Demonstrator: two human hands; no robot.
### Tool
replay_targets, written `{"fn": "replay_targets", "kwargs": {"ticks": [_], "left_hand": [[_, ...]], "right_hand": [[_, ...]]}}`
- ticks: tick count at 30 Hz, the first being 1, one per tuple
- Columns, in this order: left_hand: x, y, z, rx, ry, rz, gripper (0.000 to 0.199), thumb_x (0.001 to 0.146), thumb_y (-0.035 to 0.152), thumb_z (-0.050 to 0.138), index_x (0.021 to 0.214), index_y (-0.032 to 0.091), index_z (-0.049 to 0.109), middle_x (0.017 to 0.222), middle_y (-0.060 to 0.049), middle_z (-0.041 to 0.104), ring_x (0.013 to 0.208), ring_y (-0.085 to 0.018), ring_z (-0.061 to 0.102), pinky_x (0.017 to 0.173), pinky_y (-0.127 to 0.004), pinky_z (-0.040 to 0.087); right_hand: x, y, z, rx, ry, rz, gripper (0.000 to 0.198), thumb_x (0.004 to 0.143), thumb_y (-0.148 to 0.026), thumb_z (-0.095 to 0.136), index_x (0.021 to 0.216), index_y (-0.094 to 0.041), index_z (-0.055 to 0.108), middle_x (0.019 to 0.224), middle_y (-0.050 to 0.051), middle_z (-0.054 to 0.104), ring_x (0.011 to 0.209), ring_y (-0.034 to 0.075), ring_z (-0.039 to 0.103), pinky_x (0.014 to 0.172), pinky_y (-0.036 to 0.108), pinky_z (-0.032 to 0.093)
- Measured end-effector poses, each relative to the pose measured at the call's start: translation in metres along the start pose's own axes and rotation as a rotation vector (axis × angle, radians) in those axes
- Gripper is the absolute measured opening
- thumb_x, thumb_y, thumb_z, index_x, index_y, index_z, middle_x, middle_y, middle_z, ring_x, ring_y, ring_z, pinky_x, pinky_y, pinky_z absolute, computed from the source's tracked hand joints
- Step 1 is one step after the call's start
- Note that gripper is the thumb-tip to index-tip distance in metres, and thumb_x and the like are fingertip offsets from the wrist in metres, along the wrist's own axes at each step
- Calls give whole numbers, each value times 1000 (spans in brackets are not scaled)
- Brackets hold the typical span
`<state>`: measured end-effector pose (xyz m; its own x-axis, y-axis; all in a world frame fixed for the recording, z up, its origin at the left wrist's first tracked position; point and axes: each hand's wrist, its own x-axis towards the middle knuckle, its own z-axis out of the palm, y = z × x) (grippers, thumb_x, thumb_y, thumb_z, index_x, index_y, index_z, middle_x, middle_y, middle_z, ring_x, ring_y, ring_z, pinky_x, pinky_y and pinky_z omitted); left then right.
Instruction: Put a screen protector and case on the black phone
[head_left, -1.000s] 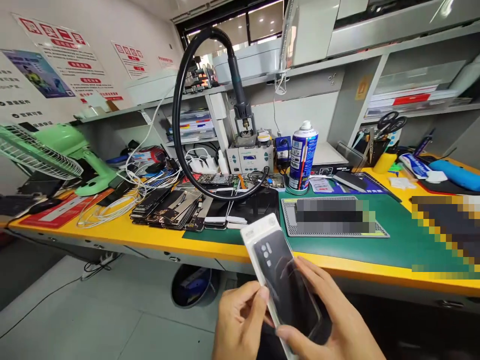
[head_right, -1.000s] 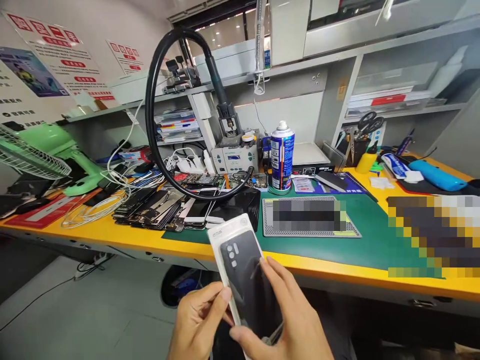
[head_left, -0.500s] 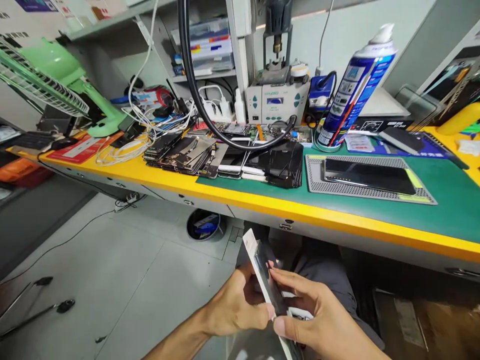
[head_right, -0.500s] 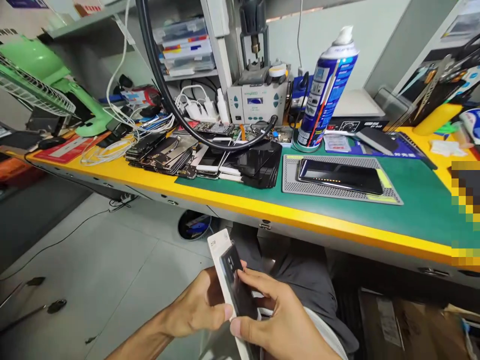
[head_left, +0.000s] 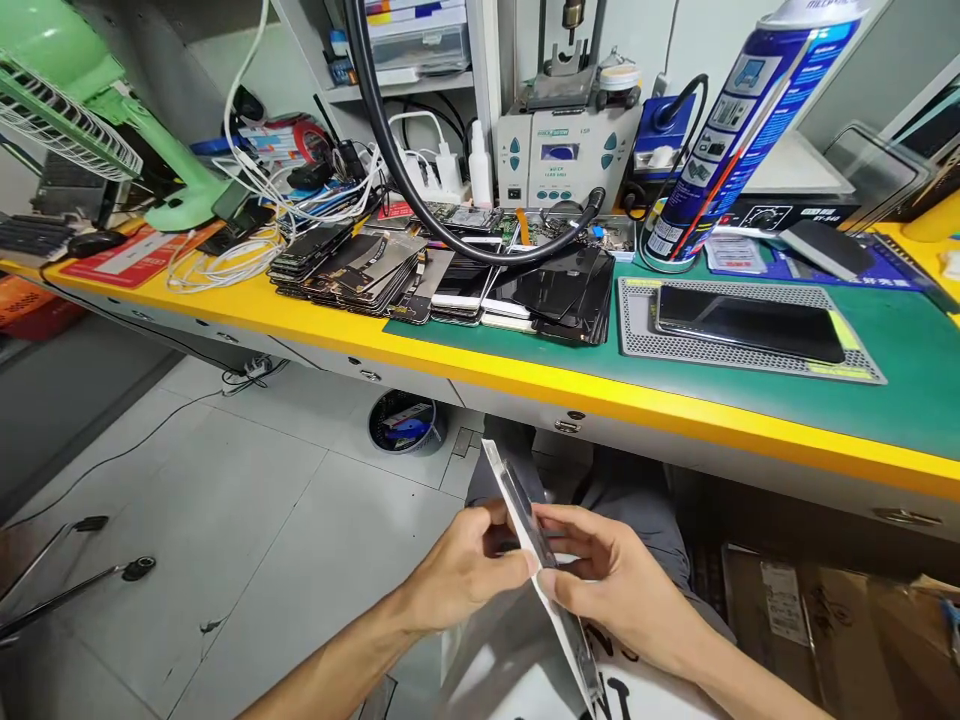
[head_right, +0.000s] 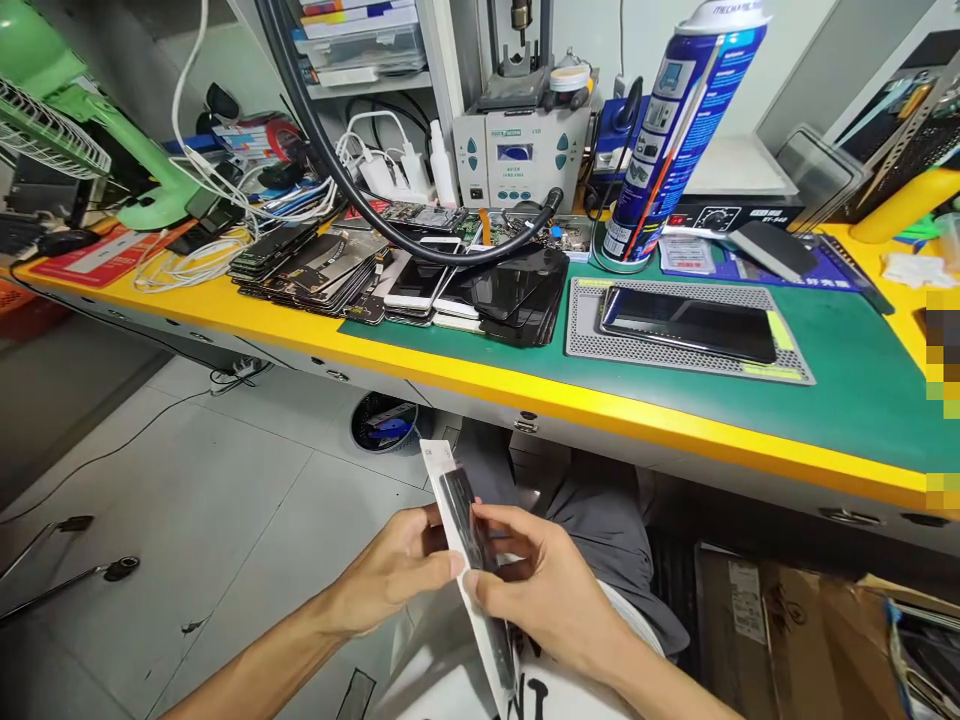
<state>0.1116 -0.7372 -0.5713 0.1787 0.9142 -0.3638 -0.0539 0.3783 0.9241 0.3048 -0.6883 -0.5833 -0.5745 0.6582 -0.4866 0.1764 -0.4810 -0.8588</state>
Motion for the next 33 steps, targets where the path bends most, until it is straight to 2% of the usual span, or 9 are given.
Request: {"fn": "replay_targets", "kwargs": {"ticks": [5, 8, 12, 14, 17, 20, 22, 27, 33], "left_hand": [[3, -1, -6, -40, 14, -13, 38, 86, 50, 72, 97, 14, 73, 107, -12, 73, 102, -27, 67, 93, -40, 55], [6, -4, -18, -136, 0, 68, 47, 81, 48, 79, 113, 15, 71, 117, -13, 72, 111, -30, 66, 96, -41, 54], [7, 0, -29, -72, 275, 193, 48, 92, 48, 70, 127, 16, 65, 113, -11, 73, 107, -26, 67, 97, -38, 53], [6, 6, -32, 46, 361, 178, 44, 98, 50, 62, 124, 15, 67, 104, -9, 74, 99, -23, 67, 93, -35, 53], [8, 14, -38, 166, 329, 128, 47, 101, 55, 53, 116, 15, 72, 93, -6, 73, 89, -21, 66, 82, -31, 53], [11, 13, -39, 233, 220, 83, 50, 102, 55, 48, 121, 15, 71, 103, -8, 73, 94, -22, 66, 86, -34, 54], [11, 6, -33, 354, 263, 80, 52, 101, 54, 49, 135, 17, 64, 120, -11, 70, 102, -24, 66, 93, -38, 54], [7, -17, -5, 802, 350, 79, 109, 67, 49, 85, 158, 20, 33, 147, -20, 51, 129, -39, 56, 104, -55, 51], [7, -25, -2, 1013, 363, 258, 99, 66, 29, 73, 154, 22, 28, 135, -15, 57, 122, -34, 59, 102, -51, 52]], "right_hand": [[9, -2, 0, -182, 75, -151, 38, 79, -32, 77, 116, -24, 69, 135, 10, 70, 116, 27, 69, 98, 41, 57], [13, 1, 7, -319, 127, -285, 33, 74, -25, 77, 105, -25, 66, 138, 10, 68, 126, 29, 65, 107, 41, 52], [20, 6, 12, -434, 193, -395, 32, 71, -25, 79, 99, -25, 63, 145, 12, 60, 133, 30, 59, 111, 43, 47], [23, 1, 7, -339, 136, -324, 33, 75, -36, 81, 99, -24, 62, 129, 11, 66, 117, 28, 67, 101, 41, 54], [30, -17, -10, -74, 55, -139, 44, 84, -60, 74, 105, -22, 63, 98, 6, 71, 85, 22, 72, 76, 36, 60], [38, -35, -29, -28, -136, -6, 52, 84, -70, 70, 90, -18, 70, 80, 6, 73, 71, 21, 72, 68, 33, 59], [42, -40, -36, -26, -245, 54, 53, 83, -70, 71, 76, -17, 71, 71, 6, 74, 64, 20, 71, 67, 33, 59], [40, -35, -33, 68, -177, 61, 51, 80, -68, 75, 74, -17, 77, 69, 6, 76, 62, 18, 70, 67, 31, 58], [37, -25, -34, 206, -232, 110, 42, 76, -56, 82, 75, -14, 80, 73, 8, 76, 68, 18, 68, 68, 31, 56]]}}
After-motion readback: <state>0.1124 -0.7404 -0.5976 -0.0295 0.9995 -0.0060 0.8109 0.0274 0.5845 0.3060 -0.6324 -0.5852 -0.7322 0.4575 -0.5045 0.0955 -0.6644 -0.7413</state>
